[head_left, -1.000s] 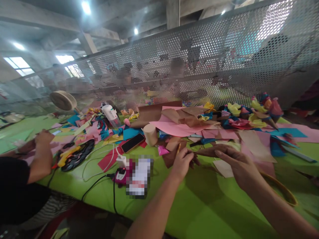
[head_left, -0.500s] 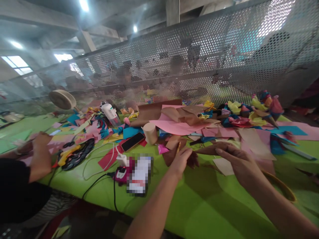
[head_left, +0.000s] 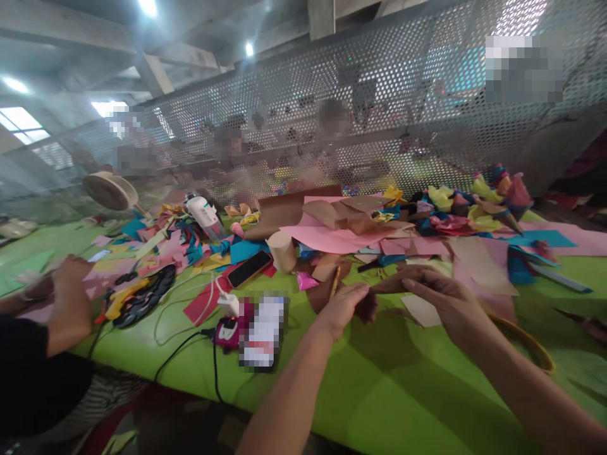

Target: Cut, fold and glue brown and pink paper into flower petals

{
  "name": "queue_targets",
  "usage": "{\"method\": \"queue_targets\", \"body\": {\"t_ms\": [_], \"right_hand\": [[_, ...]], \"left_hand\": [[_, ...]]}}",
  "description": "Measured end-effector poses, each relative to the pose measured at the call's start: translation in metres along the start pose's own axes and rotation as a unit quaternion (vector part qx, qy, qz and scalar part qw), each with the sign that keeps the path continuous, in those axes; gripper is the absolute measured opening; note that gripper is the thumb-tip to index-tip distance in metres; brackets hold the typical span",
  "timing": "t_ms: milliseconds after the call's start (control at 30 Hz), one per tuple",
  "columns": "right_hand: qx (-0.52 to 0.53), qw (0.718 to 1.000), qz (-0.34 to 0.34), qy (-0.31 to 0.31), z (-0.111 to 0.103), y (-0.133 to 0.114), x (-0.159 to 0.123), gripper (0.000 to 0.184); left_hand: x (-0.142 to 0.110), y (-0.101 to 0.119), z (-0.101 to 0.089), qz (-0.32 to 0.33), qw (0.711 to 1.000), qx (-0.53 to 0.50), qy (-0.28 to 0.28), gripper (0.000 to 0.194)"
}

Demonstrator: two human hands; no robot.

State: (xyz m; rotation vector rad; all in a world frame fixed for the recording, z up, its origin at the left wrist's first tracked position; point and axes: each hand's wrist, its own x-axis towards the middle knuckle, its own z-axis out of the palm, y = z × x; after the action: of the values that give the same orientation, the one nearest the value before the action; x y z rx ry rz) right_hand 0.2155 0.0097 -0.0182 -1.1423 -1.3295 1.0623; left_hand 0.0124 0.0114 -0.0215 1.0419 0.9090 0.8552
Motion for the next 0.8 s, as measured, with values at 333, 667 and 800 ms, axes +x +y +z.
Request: {"method": "queue_targets", "body": {"t_ms": [333,667,800], "right_hand": [[0.020,0.999,0.027,0.001,0.000,-0.003,0.001,0.036],[0.059,0.997,0.050,-0.002,0.004,-0.009,0.000,0.039],[0.057,0.997,0.043,0.015,0.006,-0.004,-0.001,0.041]], "left_hand": [[0.001,-0.002,0.000,0.049,0.995,0.082,-0.006,0.047],[0.004,-0.006,-0.002,0.138,0.971,0.197,0.000,0.027],[0.006,-0.006,-0.001,0.105,0.985,0.133,0.012,0.024]]}}
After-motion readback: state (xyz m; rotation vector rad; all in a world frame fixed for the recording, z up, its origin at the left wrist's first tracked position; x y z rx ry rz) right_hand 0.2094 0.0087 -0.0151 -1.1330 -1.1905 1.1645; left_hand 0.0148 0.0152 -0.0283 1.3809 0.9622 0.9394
